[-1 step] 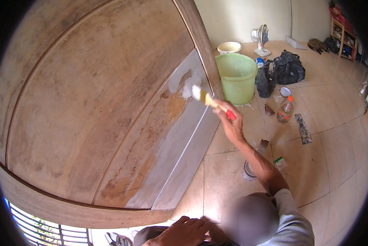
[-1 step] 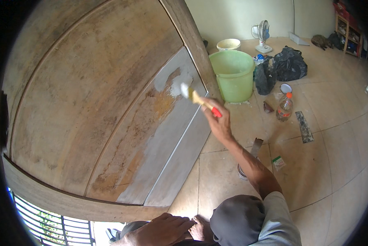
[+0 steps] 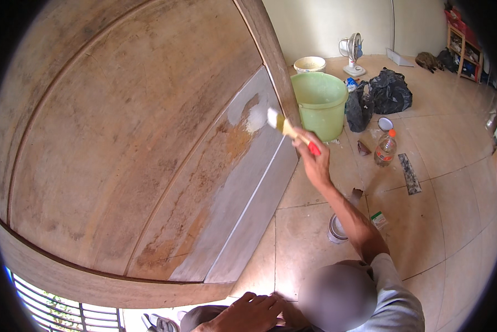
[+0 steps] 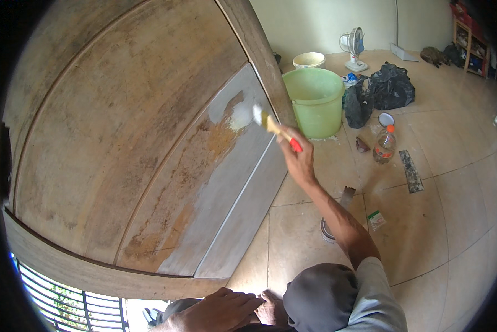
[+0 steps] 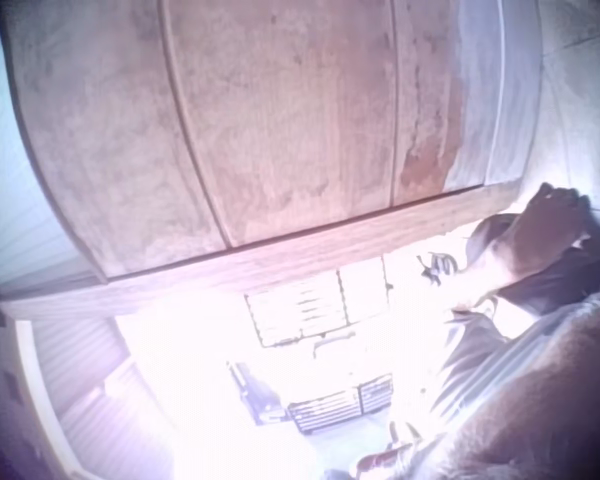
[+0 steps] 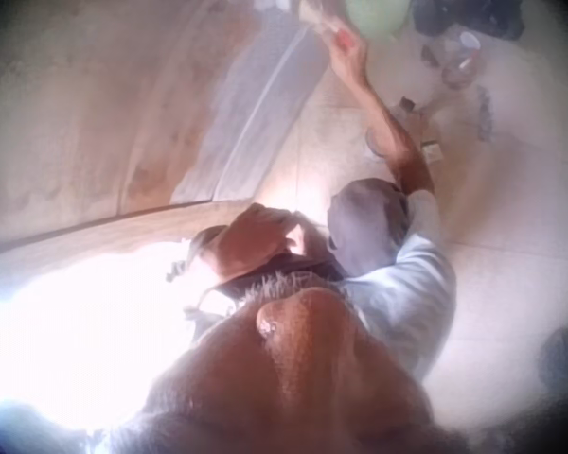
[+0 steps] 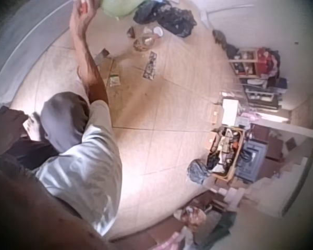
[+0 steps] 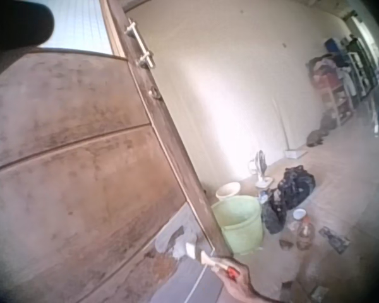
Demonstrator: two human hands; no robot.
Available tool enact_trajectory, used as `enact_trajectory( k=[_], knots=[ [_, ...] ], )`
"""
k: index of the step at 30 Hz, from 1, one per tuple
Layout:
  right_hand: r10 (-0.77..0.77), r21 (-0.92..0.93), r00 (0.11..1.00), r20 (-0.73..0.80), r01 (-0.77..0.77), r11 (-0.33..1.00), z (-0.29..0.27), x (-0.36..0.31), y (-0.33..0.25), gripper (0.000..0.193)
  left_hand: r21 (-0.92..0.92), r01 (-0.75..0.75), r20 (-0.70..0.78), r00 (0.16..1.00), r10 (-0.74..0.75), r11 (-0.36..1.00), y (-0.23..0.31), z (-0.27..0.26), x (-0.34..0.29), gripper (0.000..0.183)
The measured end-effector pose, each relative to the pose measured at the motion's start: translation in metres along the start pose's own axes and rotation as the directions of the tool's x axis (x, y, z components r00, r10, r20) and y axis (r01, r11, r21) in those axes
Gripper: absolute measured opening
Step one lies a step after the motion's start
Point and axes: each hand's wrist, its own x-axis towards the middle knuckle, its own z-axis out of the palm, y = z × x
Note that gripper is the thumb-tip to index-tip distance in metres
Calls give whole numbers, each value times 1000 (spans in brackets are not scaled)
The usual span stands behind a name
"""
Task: The person applies paint to the bottom panel of a wooden door using a brush, frequently dipping the brush into a small open can of white paint while sitting on the tiled floor.
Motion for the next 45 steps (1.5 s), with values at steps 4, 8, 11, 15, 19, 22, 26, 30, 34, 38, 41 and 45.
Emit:
enact_trajectory(
  k=[4, 8, 11, 15, 19, 22, 26, 30, 34, 38, 41, 45],
  knots=[
    [-32, -98, 997, -72, 25, 995, 4, 34, 15, 27, 68, -38, 47, 998, 34, 997, -2, 0, -1, 42],
    [-152, -110, 975, 160, 170, 979, 20, 2, -6, 29, 125, -26, 103, 995, 13, 992, -5, -1, -4, 46],
    [-28, -93, 996, 88, 36, 995, 3, 4, -14, 28, 159, -30, 129, 992, 10, 987, -2, -4, -2, 46],
    [-73, -116, 995, -70, 64, 991, 7, 51, -12, 29, 169, -84, 103, 992, 67, 982, -4, 1, -1, 46],
    [-149, -177, 981, 123, 169, 970, 26, 44, -18, 29, 228, -123, 82, 991, 107, 966, -6, -2, -3, 46],
    [-221, -45, 950, 219, 236, 971, 18, 20, -42, 28, 142, -109, 42, 994, 104, 984, -10, 4, -5, 43],
    [-82, -100, 997, -2, 82, 992, 6, 50, -35, 28, -21, -66, -42, 997, 65, 998, -4, 0, 3, 30],
    [-215, -297, 976, 24, 212, 931, 23, 61, -21, 28, -96, -59, -105, 993, 49, 994, 2, -1, 7, 20],
    [-330, -175, 914, 238, 374, 911, 46, 19, -52, 29, -104, -25, -123, 992, 12, 994, 0, 4, 5, 21],
    [-58, 126, 957, 284, 23, 992, 23, 28, -59, 30, -125, -11, -102, 995, -2, 992, 1, 4, 6, 22],
    [113, 329, 973, 201, -176, 928, 10, 77, -37, 34, -116, -11, -97, 995, 0, 993, 3, 4, 6, 22],
    [163, 326, 987, 1, -155, 932, -16, 106, -10, 34, -36, -12, -125, 992, 7, 999, 9, -6, 4, 21]
  ],
)
